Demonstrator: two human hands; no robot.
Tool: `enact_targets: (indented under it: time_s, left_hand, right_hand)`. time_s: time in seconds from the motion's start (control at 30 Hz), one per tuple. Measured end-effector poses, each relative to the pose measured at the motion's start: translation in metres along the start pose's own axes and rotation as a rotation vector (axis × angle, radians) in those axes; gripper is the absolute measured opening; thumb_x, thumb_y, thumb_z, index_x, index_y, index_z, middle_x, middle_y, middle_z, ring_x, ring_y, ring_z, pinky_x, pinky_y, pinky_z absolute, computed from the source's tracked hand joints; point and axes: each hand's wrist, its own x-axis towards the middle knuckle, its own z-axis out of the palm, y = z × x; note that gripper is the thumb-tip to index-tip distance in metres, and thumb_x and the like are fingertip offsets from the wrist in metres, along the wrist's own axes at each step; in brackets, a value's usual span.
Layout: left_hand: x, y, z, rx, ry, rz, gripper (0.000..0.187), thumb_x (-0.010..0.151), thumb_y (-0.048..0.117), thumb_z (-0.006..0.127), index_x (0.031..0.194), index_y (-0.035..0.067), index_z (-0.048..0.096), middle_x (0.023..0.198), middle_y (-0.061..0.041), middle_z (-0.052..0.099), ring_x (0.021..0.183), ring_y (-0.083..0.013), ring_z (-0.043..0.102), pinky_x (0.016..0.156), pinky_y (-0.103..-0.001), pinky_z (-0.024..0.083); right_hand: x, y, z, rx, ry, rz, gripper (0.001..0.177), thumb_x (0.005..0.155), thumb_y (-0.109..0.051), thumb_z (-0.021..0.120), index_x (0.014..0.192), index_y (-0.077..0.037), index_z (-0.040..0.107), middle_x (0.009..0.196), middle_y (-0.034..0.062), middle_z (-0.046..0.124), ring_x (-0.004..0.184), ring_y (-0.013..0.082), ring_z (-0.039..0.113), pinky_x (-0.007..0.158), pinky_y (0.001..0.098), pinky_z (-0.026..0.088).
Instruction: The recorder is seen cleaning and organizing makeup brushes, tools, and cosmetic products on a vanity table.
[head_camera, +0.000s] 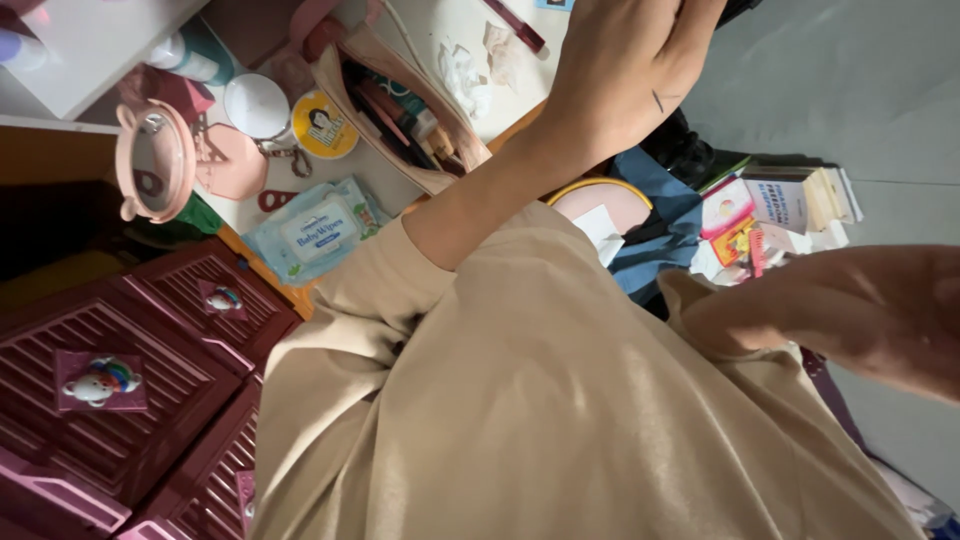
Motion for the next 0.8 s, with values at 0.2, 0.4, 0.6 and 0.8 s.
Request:
enact_targets:
  time_s: [0.2, 0.4, 0.6, 0.8]
  left_hand:
    - [0.002, 0.010, -0.003, 0.033, -0.134, -0.166, 0.018, 0.105, 0.015, 0.055, 0.122, 0.012, 0.058, 0.076, -0.006, 0.064, 0.060, -0.0263, 0.063, 0.053, -0.040, 0.044]
    - [0.001, 0.009, -0.005, 0.053, -0.182, -0.232, 0.026, 0.107, 0.017, 0.054, 0.132, 0.012, 0.055, 0.069, -0.004, 0.065, 0.054, -0.0224, 0.062, 0.049, -0.038, 0.041]
    - [-0.003, 0.004, -0.001, -0.013, -0.130, -0.213, 0.024, 0.105, 0.013, 0.057, 0.129, 0.013, 0.054, 0.070, -0.004, 0.063, 0.054, -0.0216, 0.062, 0.048, -0.035, 0.042]
    - [-0.003, 0.004, 0.001, -0.005, -0.144, -0.195, 0.025, 0.105, 0.014, 0.056, 0.130, 0.013, 0.054, 0.069, -0.003, 0.063, 0.054, -0.0204, 0.061, 0.046, -0.033, 0.041]
  right_hand:
    - [0.024, -0.035, 0.048, -0.029, -0.129, -0.163, 0.044, 0.107, -0.039, 0.050, 0.098, 0.004, 0.054, 0.087, 0.0131, 0.058, 0.067, 0.0176, 0.057, 0.057, 0.0318, 0.045]
    - [0.008, -0.021, 0.069, -0.138, -0.237, -0.166, 0.034, 0.109, -0.030, 0.060, 0.107, 0.003, 0.055, 0.083, 0.0164, 0.057, 0.054, 0.0258, 0.053, 0.047, 0.0314, 0.039]
    - [-0.002, -0.023, 0.075, -0.163, -0.321, -0.139, 0.032, 0.110, -0.029, 0.063, 0.109, 0.002, 0.055, 0.092, 0.0182, 0.061, 0.061, 0.0278, 0.057, 0.049, 0.0328, 0.046]
    - [-0.002, -0.024, 0.080, -0.233, -0.352, -0.168, 0.033, 0.109, -0.029, 0.064, 0.108, 0.003, 0.056, 0.091, 0.0171, 0.062, 0.060, 0.0249, 0.058, 0.056, 0.0323, 0.045]
